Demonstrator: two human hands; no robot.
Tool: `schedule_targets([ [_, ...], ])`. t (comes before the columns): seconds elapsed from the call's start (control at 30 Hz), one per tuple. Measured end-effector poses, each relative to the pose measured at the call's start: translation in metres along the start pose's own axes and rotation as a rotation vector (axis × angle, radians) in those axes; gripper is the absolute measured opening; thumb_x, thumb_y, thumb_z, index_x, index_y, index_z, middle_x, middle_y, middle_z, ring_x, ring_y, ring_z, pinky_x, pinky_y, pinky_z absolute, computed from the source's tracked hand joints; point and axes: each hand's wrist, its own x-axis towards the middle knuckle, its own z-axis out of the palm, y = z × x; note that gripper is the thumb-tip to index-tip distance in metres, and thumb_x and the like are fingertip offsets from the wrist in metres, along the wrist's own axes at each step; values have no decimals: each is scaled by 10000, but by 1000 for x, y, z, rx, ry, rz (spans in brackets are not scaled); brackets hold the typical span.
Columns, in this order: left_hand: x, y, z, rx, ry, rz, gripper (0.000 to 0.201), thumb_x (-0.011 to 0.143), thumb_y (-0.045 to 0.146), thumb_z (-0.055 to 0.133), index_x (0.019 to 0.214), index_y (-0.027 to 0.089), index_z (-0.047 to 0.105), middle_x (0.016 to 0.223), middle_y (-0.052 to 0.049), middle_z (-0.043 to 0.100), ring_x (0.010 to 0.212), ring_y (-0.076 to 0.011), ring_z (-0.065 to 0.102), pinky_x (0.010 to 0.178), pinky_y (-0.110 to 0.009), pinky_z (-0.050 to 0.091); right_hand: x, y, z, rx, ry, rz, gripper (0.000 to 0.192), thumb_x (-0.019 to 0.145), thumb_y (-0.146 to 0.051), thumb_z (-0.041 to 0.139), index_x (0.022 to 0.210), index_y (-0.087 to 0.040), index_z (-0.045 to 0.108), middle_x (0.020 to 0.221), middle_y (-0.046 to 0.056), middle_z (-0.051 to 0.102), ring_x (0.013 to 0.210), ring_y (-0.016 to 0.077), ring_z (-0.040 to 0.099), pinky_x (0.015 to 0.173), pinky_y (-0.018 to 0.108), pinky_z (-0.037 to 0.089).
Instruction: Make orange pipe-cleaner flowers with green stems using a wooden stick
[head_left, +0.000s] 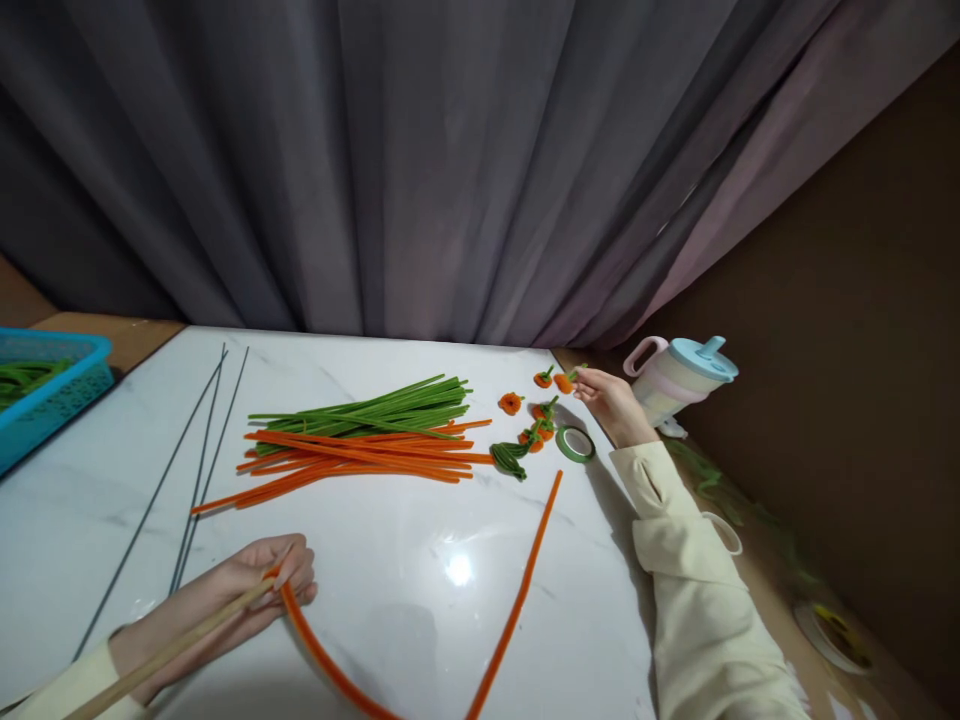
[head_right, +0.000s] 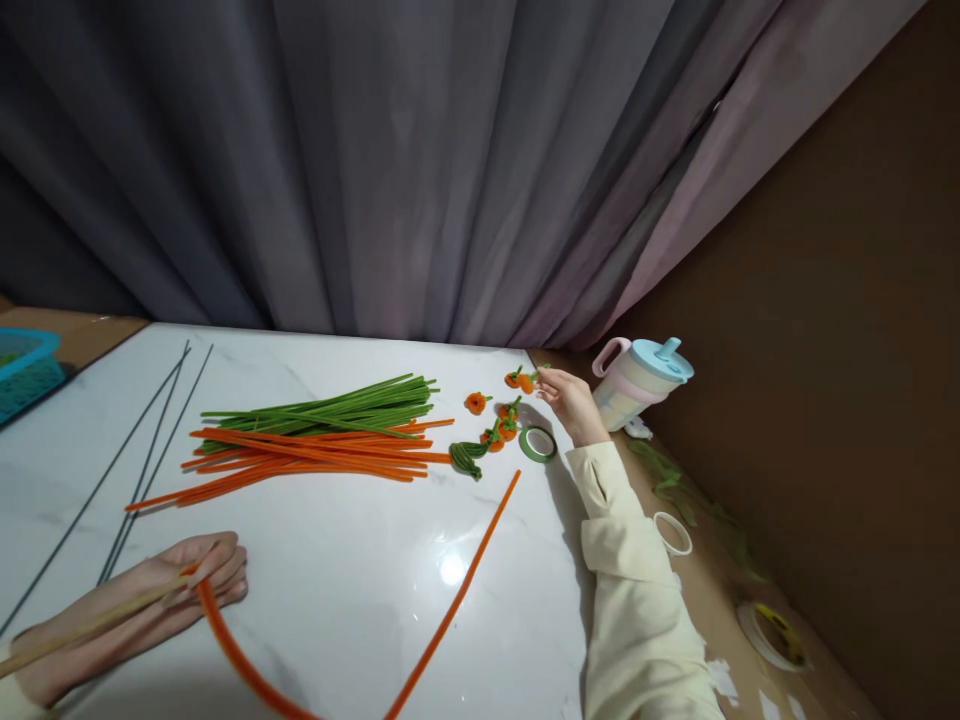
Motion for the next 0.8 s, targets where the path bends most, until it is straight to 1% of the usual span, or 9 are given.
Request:
schedule_targets([
  [0.1, 2, -2, -6, -17, -31, 8, 302, 538, 26, 716, 537, 173, 453, 575, 28, 417, 576, -126, 501, 769, -328, 491, -3, -18, -4, 115, -48, 18, 204, 728, -392, 542, 679, -194, 530, 729, 75, 638, 706, 186, 628, 660, 322, 548],
  [0.2, 1, -1, -5, 4, -38, 6, 282, 551, 39, 709, 544, 178, 464, 586, 22, 429, 584, -132, 508, 756, -323, 492, -8, -30, 0, 163, -72, 21, 131, 732, -319, 539, 694, -194, 541, 754, 86, 653, 743, 209, 636, 668, 347, 561],
  [0.27, -1, 0, -3, 28, -53, 15, 258, 567, 55, 701, 548, 184, 478, 589, 20, 437, 585, -137, 507, 741, -322, 489, -10, -34, 5, 170, -74, 18, 113, 741, -293, 528, 703, -190, 552, 764, 90, 660, 757, 221, 640, 670, 364, 564],
  [0.37, -1, 0, -1, 41, -128, 50, 260, 575, 68, 707, 531, 181, 477, 567, 20, 438, 558, -129, 483, 696, -303, 482, -11, -35, 9, 147, -56, 10, 116, 755, -284, 518, 714, -184, 561, 766, 91, 663, 753, 225, 643, 658, 367, 562],
  [0.5, 5, -3, -7, 24, -195, 61, 279, 576, 68, 733, 529, 161, 474, 557, 14, 442, 551, -113, 462, 670, -273, 475, -4, -25, 3, 53, 33, -7, 166, 757, -343, 556, 708, -186, 535, 682, 64, 630, 668, 197, 623, 583, 317, 536],
  [0.63, 7, -3, -7, 22, -205, 63, 288, 572, 78, 761, 528, 152, 487, 556, 15, 433, 554, -107, 452, 666, -261, 469, 4, -1, -4, -117, 178, -24, 247, 754, -428, 549, 704, -191, 504, 609, 14, 575, 566, 150, 558, 507, 263, 460],
  [0.7, 5, -2, -4, 29, -197, 61, 277, 575, 87, 774, 527, 145, 507, 564, 13, 439, 560, -100, 447, 665, -243, 462, 5, 11, -5, -225, 183, -20, 266, 700, -437, 600, 675, -184, 520, 585, 8, 570, 544, 148, 535, 506, 265, 434],
  [0.8, 2, 0, -1, 38, -227, 57, 274, 552, 95, 790, 515, 141, 523, 549, 17, 432, 550, -93, 426, 656, -228, 454, 8, 20, -2, -372, 121, -44, 279, 606, -420, 689, 648, -174, 565, 588, 16, 590, 579, 167, 542, 581, 293, 432],
])
